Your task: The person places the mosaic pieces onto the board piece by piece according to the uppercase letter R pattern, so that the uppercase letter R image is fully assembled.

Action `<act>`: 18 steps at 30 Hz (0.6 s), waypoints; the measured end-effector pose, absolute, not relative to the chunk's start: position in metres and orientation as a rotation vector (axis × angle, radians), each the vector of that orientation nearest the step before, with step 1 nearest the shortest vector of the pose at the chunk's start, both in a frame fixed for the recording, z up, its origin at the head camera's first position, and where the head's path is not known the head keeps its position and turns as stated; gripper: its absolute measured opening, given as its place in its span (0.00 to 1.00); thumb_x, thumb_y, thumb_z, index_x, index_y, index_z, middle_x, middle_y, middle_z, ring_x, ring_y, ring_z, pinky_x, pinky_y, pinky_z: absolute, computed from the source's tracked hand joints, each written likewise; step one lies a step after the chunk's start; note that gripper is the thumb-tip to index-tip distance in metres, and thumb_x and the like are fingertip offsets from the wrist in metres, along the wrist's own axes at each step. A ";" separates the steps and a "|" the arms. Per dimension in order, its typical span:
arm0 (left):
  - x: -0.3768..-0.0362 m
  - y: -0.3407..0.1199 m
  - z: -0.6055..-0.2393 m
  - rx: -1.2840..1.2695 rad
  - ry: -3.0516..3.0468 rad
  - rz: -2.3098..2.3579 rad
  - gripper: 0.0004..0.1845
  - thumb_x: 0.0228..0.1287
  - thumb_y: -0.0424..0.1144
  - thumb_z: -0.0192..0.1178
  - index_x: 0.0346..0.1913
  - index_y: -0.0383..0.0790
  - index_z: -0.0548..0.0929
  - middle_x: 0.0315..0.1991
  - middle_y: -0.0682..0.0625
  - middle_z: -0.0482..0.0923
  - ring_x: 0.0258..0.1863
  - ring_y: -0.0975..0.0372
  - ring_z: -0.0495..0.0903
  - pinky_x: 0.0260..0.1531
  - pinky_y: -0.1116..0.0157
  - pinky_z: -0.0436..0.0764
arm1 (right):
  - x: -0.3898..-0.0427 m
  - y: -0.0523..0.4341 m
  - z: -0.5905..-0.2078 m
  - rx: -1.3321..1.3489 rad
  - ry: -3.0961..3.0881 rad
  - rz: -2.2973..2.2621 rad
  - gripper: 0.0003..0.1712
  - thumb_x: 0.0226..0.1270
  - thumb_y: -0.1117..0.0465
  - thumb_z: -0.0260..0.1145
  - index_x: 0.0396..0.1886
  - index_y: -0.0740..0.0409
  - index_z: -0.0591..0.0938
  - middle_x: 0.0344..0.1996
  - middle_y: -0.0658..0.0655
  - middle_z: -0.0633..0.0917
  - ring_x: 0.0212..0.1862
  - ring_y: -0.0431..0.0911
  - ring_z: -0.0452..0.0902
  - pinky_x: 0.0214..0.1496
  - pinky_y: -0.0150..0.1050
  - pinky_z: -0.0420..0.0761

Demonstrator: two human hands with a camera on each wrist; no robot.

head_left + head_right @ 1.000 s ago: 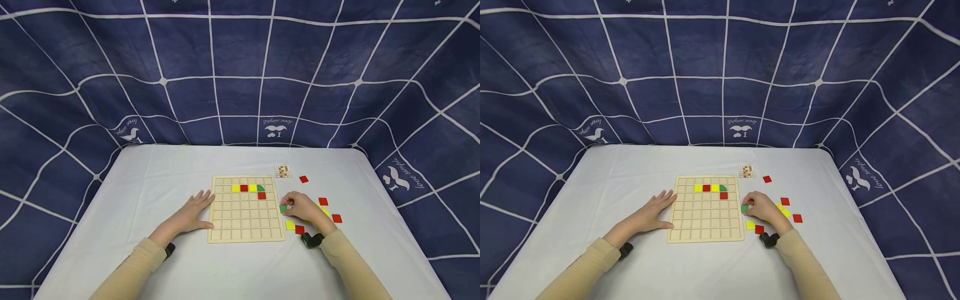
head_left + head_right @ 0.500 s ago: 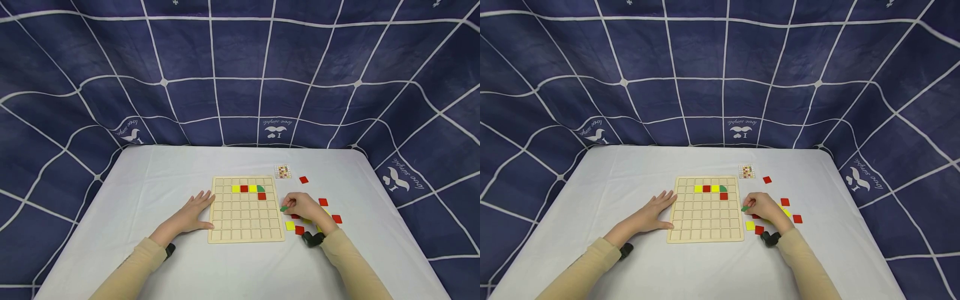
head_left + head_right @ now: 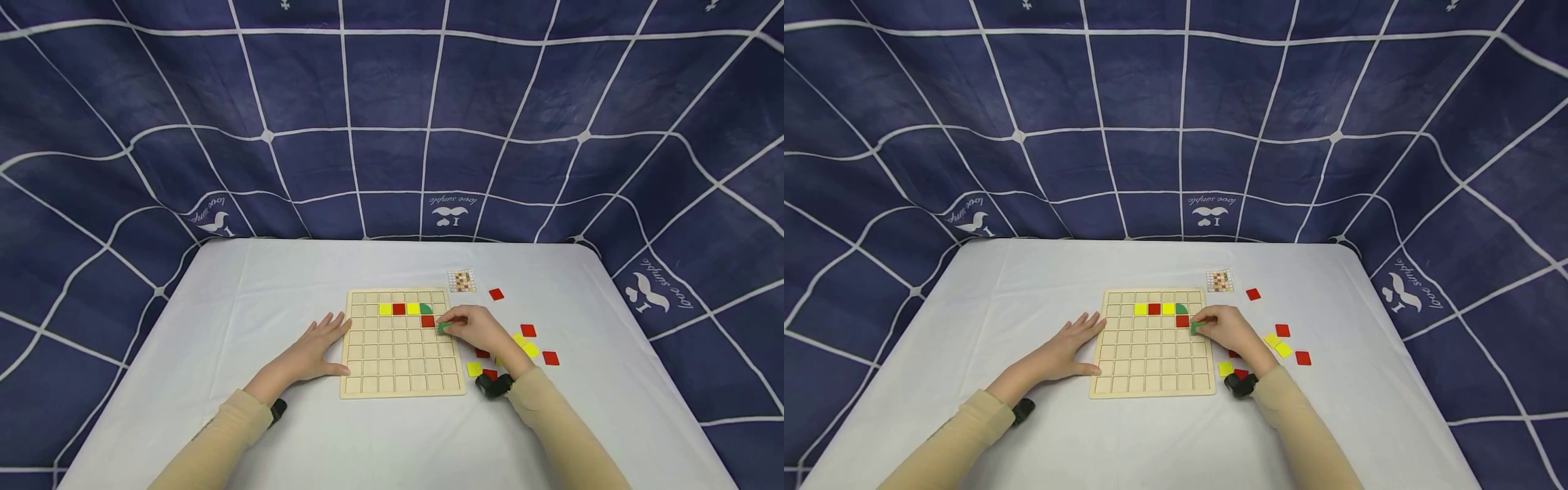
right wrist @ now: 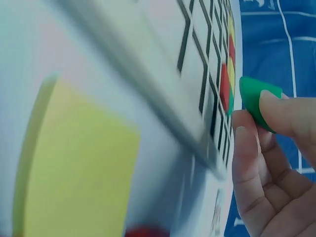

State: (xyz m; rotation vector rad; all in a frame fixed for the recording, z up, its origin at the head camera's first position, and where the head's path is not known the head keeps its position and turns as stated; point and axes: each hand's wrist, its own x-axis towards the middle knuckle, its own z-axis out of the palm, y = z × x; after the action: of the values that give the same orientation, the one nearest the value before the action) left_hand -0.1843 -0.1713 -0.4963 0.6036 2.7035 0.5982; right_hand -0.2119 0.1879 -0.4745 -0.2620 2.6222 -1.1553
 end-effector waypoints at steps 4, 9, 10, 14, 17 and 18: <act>-0.184 -0.171 -0.498 0.602 2.703 0.601 0.57 0.48 0.62 0.71 0.76 0.38 0.58 0.79 0.39 0.48 0.79 0.43 0.43 0.76 0.41 0.46 | -0.213 0.176 -0.477 -0.261 2.601 -1.193 0.07 0.62 0.62 0.72 0.40 0.53 0.87 0.34 0.50 0.84 0.34 0.42 0.75 0.39 0.32 0.78; -0.184 -0.170 -0.498 0.600 2.706 0.596 0.57 0.48 0.62 0.71 0.77 0.38 0.58 0.79 0.39 0.48 0.79 0.43 0.43 0.76 0.42 0.46 | -0.213 0.166 -0.478 -0.230 2.592 -1.215 0.05 0.59 0.62 0.73 0.31 0.54 0.84 0.26 0.50 0.82 0.29 0.42 0.75 0.36 0.33 0.77; -0.184 -0.170 -0.498 0.600 2.706 0.596 0.57 0.48 0.62 0.71 0.76 0.38 0.58 0.79 0.39 0.48 0.79 0.43 0.43 0.76 0.42 0.46 | -0.213 0.165 -0.478 -0.226 2.600 -1.205 0.04 0.59 0.62 0.73 0.30 0.53 0.84 0.25 0.49 0.82 0.29 0.42 0.75 0.35 0.34 0.76; -0.184 -0.170 -0.497 0.598 2.709 0.590 0.57 0.48 0.62 0.71 0.77 0.38 0.58 0.79 0.40 0.48 0.79 0.43 0.43 0.76 0.42 0.46 | -0.213 0.160 -0.481 -0.197 2.644 -1.160 0.05 0.59 0.60 0.74 0.27 0.51 0.85 0.24 0.48 0.83 0.28 0.41 0.74 0.35 0.33 0.75; -0.184 -0.170 -0.496 0.594 2.714 0.590 0.57 0.47 0.61 0.71 0.76 0.38 0.58 0.78 0.39 0.49 0.79 0.43 0.43 0.76 0.42 0.46 | -0.213 0.156 -0.482 -0.193 2.684 -1.127 0.05 0.58 0.61 0.75 0.26 0.51 0.85 0.26 0.48 0.84 0.29 0.41 0.74 0.36 0.33 0.76; -0.184 -0.170 -0.495 0.593 2.716 0.592 0.57 0.47 0.61 0.71 0.76 0.38 0.58 0.78 0.39 0.49 0.79 0.43 0.44 0.76 0.42 0.46 | -0.214 0.155 -0.482 -0.199 2.698 -1.113 0.05 0.58 0.62 0.75 0.26 0.51 0.85 0.26 0.48 0.83 0.30 0.41 0.74 0.36 0.33 0.76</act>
State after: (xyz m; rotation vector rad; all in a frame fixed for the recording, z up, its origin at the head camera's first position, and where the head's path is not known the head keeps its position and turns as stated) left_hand -0.1837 -0.1701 -0.4952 0.5933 2.7157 0.5924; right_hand -0.2136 0.1547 -0.4824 -0.1986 2.6980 -1.1133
